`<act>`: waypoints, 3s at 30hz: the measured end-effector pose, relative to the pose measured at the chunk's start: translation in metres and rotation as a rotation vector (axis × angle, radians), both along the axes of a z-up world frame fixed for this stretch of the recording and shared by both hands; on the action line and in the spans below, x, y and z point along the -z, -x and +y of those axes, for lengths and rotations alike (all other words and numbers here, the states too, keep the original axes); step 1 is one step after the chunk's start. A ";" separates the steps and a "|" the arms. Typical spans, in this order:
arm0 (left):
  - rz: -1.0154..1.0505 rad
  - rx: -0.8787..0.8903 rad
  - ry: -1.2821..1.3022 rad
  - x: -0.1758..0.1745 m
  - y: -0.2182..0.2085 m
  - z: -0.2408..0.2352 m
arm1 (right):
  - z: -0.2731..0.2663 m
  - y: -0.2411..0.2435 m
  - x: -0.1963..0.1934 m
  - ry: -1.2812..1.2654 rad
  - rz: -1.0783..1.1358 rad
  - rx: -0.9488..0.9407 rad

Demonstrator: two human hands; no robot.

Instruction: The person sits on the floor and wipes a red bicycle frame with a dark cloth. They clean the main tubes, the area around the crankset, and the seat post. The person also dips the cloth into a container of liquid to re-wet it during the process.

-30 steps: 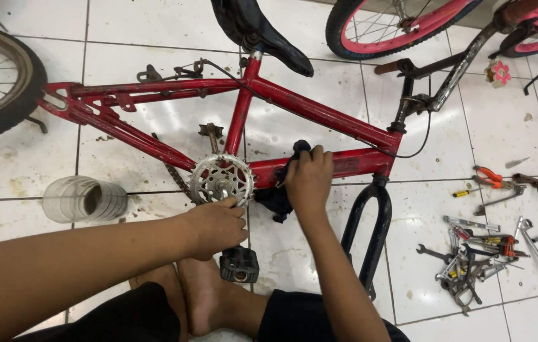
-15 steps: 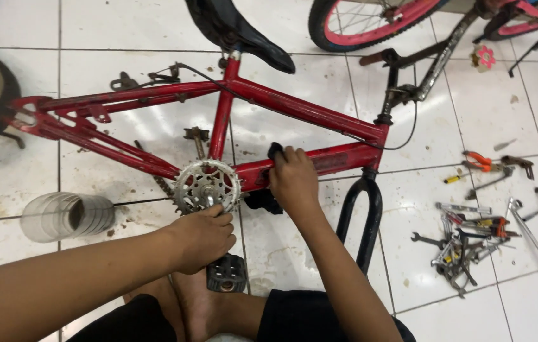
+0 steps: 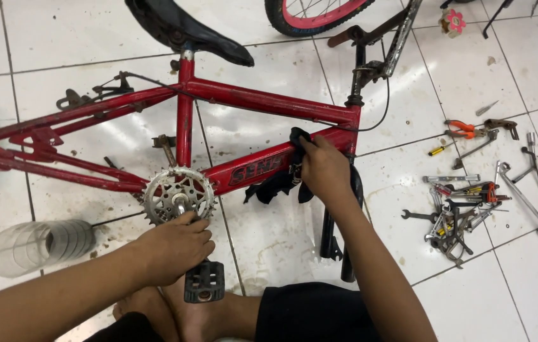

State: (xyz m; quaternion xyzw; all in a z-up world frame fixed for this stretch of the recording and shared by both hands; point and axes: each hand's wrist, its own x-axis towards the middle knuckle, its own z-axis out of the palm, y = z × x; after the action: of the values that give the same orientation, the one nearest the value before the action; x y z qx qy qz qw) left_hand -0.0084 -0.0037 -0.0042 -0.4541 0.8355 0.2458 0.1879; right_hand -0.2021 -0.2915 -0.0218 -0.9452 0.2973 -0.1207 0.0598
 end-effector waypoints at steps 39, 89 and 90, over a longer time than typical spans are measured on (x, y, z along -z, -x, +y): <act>0.126 -0.135 -0.095 -0.024 0.000 -0.012 | -0.059 0.024 -0.008 -0.270 -0.141 0.136; 0.049 -0.079 0.201 -0.004 0.004 0.001 | -0.002 -0.018 0.014 -0.135 -0.244 0.317; 0.048 -0.075 0.198 -0.002 0.003 -0.001 | 0.004 -0.024 0.013 -0.135 -0.299 0.266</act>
State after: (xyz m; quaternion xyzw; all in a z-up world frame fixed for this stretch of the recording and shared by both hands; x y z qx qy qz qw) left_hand -0.0111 -0.0045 -0.0023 -0.4954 0.8423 0.1800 0.1127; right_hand -0.1781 -0.2872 -0.0353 -0.8631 0.4147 -0.2462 0.1501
